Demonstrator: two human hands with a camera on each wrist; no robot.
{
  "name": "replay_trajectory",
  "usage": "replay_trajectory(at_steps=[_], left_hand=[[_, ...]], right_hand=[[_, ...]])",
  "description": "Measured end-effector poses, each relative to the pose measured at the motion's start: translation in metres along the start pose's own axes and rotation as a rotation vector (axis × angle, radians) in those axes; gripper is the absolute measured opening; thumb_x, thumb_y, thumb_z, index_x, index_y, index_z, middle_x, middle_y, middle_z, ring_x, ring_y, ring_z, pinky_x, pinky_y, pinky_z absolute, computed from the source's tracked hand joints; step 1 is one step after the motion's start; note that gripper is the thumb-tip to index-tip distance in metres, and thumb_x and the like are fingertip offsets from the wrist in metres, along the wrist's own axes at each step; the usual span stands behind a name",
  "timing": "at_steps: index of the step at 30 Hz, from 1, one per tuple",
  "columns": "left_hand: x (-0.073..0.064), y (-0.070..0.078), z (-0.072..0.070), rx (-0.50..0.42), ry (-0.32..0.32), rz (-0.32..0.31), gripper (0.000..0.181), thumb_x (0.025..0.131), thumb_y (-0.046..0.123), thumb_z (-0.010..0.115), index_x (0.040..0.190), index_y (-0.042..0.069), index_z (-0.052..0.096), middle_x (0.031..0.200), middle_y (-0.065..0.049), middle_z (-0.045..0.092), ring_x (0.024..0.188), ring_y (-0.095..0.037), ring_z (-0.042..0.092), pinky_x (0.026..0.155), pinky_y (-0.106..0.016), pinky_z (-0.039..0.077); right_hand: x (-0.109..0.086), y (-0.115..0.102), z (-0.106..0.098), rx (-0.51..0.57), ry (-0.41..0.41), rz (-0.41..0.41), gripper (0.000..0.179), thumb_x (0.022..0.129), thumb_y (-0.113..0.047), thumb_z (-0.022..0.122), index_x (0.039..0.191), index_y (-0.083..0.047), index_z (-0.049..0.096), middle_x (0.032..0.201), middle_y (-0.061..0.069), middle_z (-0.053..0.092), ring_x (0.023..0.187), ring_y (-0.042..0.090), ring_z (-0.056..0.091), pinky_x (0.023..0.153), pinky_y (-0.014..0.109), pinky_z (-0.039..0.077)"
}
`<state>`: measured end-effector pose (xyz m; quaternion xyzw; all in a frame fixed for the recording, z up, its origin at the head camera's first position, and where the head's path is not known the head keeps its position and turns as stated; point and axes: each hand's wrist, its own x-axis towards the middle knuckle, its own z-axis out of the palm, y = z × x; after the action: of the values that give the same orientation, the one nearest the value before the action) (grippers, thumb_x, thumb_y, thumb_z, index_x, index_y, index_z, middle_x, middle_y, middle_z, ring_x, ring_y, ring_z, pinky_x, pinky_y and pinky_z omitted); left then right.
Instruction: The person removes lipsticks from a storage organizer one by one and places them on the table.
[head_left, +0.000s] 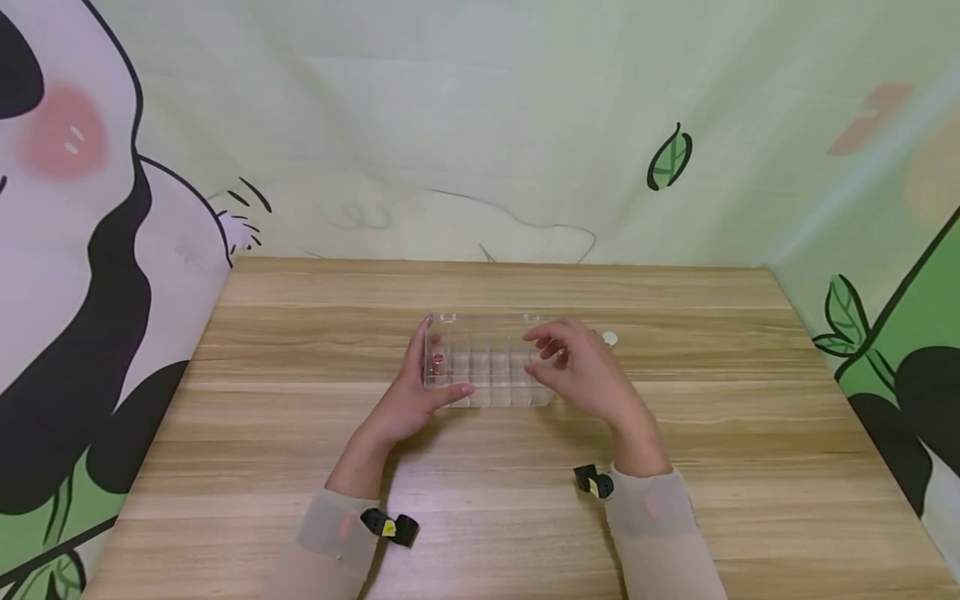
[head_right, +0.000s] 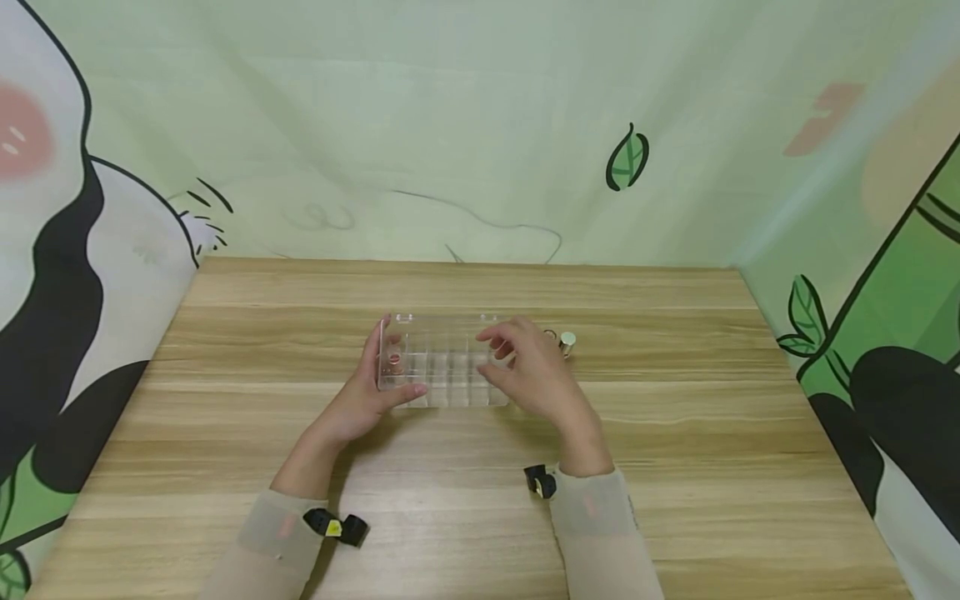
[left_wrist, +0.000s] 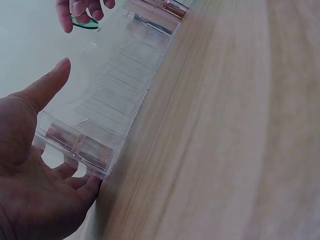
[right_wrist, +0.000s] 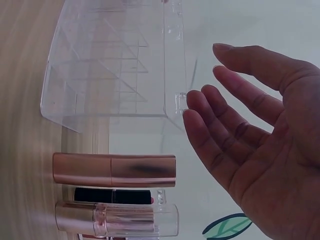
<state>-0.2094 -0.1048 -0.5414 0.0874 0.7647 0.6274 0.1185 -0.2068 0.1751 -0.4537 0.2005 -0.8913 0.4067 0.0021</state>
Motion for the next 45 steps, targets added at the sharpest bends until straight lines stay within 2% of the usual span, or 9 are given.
replay_trajectory(at_steps=[8,22,28,38,45], left_hand=[[0.000,0.001,0.000,-0.009,0.001,0.000,0.122,0.090,0.028,0.089,0.172,0.039,0.000,0.174,-0.010,0.018,0.155,-0.039,0.032,0.128,-0.061,0.020],[0.001,0.002,0.001,0.003,0.009,0.003,0.121,0.090,0.028,0.089,0.172,0.037,0.000,0.173,-0.011,0.020,0.155,-0.040,0.033,0.127,-0.061,0.023],[0.001,0.003,0.001,0.006,0.011,-0.001,0.121,0.090,0.028,0.090,0.172,0.035,0.000,0.172,-0.012,0.020,0.155,-0.041,0.034,0.127,-0.060,0.024],[0.000,0.004,0.001,0.014,0.009,-0.004,0.121,0.091,0.030,0.089,0.172,0.037,0.000,0.172,-0.012,0.020,0.154,-0.042,0.034,0.126,-0.063,0.024],[-0.001,0.003,0.001,0.007,0.012,-0.002,0.119,0.092,0.027,0.088,0.171,0.040,0.000,0.173,-0.011,0.021,0.154,-0.040,0.033,0.127,-0.064,0.022]], right_hand=[[0.002,-0.002,0.005,-0.004,0.010,-0.021,0.031,0.091,-0.004,0.082,0.121,-0.001,0.074,0.110,0.018,0.068,0.096,0.030,0.068,0.085,0.049,0.062],[0.004,-0.006,0.013,-0.002,0.013,-0.016,0.031,0.091,-0.004,0.083,0.121,-0.003,0.075,0.110,0.017,0.069,0.095,0.027,0.069,0.082,0.043,0.062],[0.004,-0.007,0.016,0.016,0.004,-0.027,0.031,0.091,-0.004,0.083,0.121,-0.001,0.074,0.110,0.019,0.069,0.095,0.028,0.069,0.082,0.044,0.063],[0.006,-0.009,0.021,0.007,-0.017,-0.027,0.030,0.093,-0.006,0.083,0.122,-0.002,0.074,0.109,0.019,0.069,0.094,0.026,0.069,0.082,0.040,0.062],[0.007,-0.010,0.024,0.016,-0.023,-0.024,0.031,0.093,-0.005,0.082,0.122,-0.001,0.073,0.108,0.017,0.067,0.094,0.027,0.069,0.082,0.042,0.062]])
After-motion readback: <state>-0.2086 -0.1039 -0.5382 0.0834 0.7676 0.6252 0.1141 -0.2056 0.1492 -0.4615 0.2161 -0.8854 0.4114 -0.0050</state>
